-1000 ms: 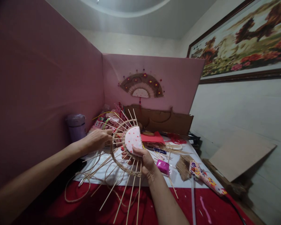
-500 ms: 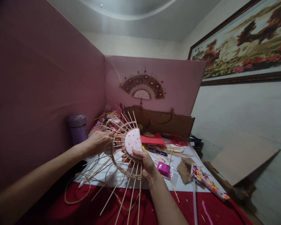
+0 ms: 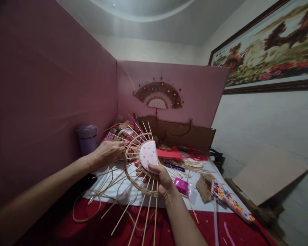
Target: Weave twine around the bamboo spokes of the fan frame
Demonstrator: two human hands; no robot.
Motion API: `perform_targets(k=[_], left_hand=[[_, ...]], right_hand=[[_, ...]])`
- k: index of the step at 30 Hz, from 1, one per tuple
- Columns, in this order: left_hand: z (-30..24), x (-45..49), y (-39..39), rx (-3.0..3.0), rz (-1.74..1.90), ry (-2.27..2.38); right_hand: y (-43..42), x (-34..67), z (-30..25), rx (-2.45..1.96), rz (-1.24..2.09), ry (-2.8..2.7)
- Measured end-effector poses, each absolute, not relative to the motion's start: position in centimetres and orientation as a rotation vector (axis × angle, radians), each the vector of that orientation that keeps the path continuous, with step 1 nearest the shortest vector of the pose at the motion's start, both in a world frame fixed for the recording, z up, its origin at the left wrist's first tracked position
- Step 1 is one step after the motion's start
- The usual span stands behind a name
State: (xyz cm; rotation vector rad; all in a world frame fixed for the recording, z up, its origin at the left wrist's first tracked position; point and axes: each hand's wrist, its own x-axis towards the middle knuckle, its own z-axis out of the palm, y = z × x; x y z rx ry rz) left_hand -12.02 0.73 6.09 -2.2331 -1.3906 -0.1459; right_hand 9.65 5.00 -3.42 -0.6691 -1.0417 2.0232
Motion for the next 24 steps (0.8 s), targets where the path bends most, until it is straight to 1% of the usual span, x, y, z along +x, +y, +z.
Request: perform_targets(k=[15, 24], left_hand=[[7.4, -17.5, 2.2, -2.084, -0.504, -1.66], [7.2, -19.9, 3.5, -2.073, -0.955, -1.66]], right_hand=[[4.6, 10.1, -2.8, -0.642, 2.025, -1.053], [5.1, 10.7, -2.8, -0.683, 2.067, -0.928]])
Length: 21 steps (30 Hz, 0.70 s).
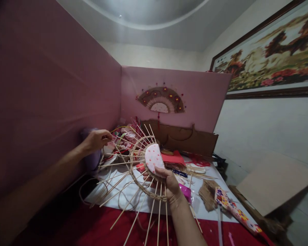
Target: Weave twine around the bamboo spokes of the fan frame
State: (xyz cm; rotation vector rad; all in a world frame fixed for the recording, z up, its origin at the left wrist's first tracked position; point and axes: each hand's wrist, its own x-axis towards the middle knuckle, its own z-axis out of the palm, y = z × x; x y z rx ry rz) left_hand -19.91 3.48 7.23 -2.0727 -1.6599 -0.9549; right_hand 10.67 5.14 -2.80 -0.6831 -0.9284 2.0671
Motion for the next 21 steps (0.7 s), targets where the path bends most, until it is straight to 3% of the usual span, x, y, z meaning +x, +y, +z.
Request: perform_targets(k=[9, 21], left_hand=[[7.0, -19.7, 3.7, -2.019, -1.124, -1.578], [6.0, -20.0, 4.9, -2.018, -0.985, -1.609]], right_hand=[[5.5, 11.1, -2.6, -0.638, 2.091, -0.859], [6.0, 12.1, -2.4, -0.637, 1.863, -0.862]])
